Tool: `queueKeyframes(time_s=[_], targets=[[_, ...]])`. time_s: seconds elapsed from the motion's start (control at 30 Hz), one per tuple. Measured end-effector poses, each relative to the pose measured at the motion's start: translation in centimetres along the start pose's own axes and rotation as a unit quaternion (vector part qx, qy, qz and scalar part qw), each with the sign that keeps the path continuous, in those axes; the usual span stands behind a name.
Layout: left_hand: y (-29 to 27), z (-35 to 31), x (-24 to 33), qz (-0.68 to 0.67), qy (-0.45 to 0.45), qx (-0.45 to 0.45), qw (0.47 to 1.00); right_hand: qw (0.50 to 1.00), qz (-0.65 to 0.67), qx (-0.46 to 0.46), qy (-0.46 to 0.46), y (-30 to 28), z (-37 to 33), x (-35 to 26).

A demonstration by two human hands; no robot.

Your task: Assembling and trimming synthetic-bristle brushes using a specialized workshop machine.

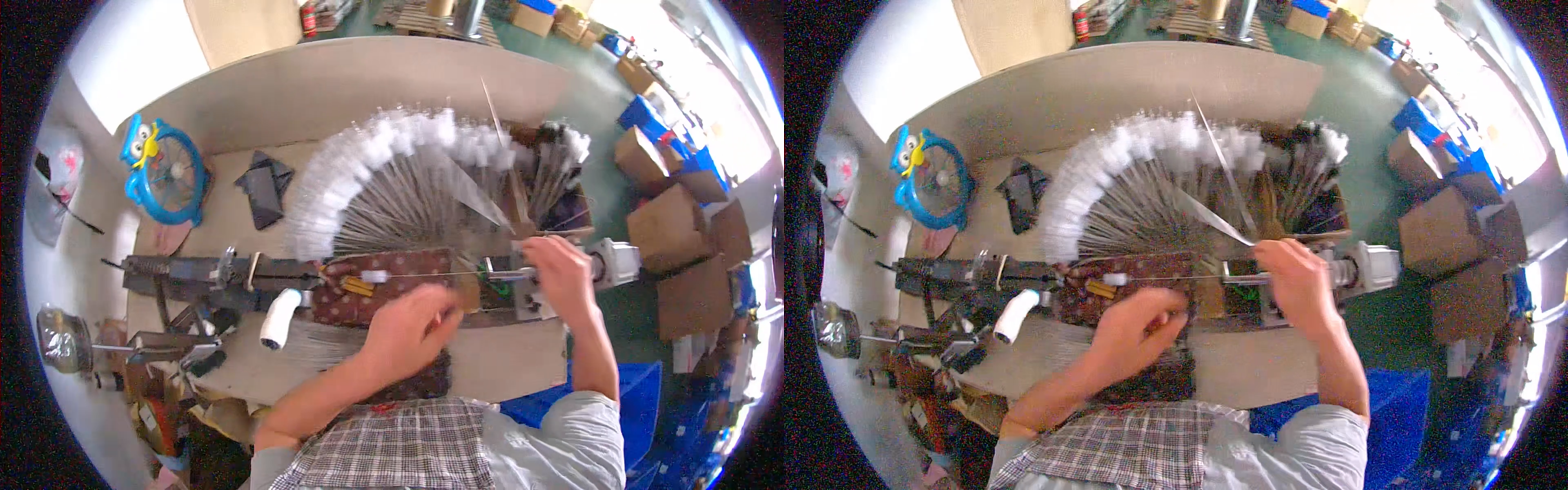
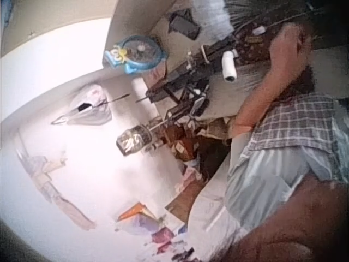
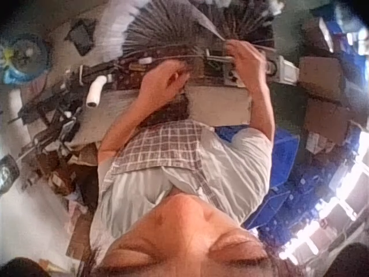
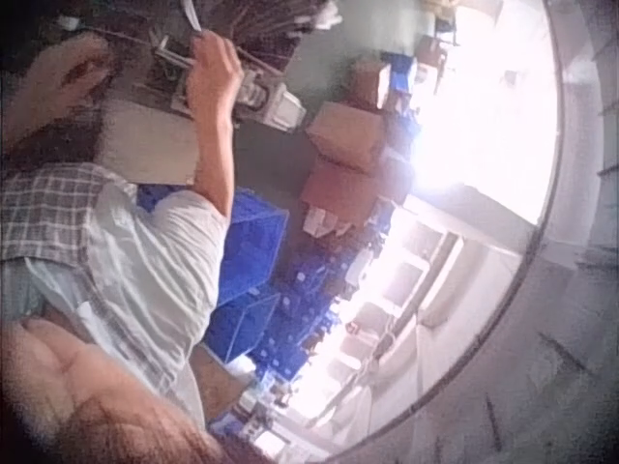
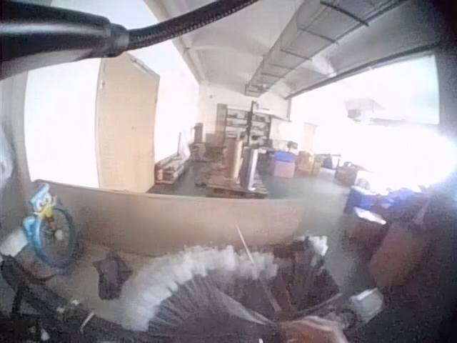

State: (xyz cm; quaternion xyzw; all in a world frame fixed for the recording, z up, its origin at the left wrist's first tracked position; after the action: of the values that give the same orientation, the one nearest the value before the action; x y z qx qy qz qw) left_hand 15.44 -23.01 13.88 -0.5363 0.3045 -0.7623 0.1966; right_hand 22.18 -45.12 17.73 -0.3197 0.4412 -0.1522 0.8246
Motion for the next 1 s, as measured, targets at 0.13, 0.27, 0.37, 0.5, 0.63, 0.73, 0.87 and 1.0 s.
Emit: queueKeyframes(time_s=[0.13,0.27,0.37,0.5,0.63,0.73,0.87,1.0], targets=[[5.3,4.6,-0.7,0.167,0.018,-0.004,0.986,0.999,0.018,-0.051,-0.004,3.4,1.0,1.1],[6.8,5.8,-1.8,0.256,0.09,-0.005,0.963,0.997,0.045,-0.018,0.054,4.9,1.3,1.7],[7.2,6.8,-2.3,0.329,0.141,0.057,0.932,0.998,0.029,-0.023,0.043,5.6,0.8,3.4],[6.5,9.5,-5.8,0.553,0.113,0.005,0.826,0.989,0.111,-0.055,0.081,6.0,0.9,3.2],[3.9,5.6,-7.3,0.443,0.108,0.08,0.886,0.983,0.111,-0.122,0.082,4.7,1.4,3.3],[0.7,-1.7,-6.2,0.305,0.071,0.109,0.943,0.978,0.119,-0.172,-0.022,6.4,2.7,1.6],[-0.3,-6.3,-5.1,0.216,-0.024,0.126,0.968,0.956,0.202,-0.157,-0.144,12.0,5.3,-2.3],[-1.3,-10.3,-7.7,-0.128,-0.335,0.16,0.92,0.953,0.198,-0.136,-0.187,18.1,6.1,-4.3]])
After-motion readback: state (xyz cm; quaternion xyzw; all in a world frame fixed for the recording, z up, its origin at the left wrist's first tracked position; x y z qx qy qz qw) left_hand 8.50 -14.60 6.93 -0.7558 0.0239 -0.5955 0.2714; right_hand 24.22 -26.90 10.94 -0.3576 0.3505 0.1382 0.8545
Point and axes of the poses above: each hand's wrist, its own z-axis towards the middle knuckle, its own y-axis out of the palm, x = y × z, the point moved 2 cm from there along z, towards the middle knuckle, and after that the axes turned 15 degrees about z, right-handed, at the moved point
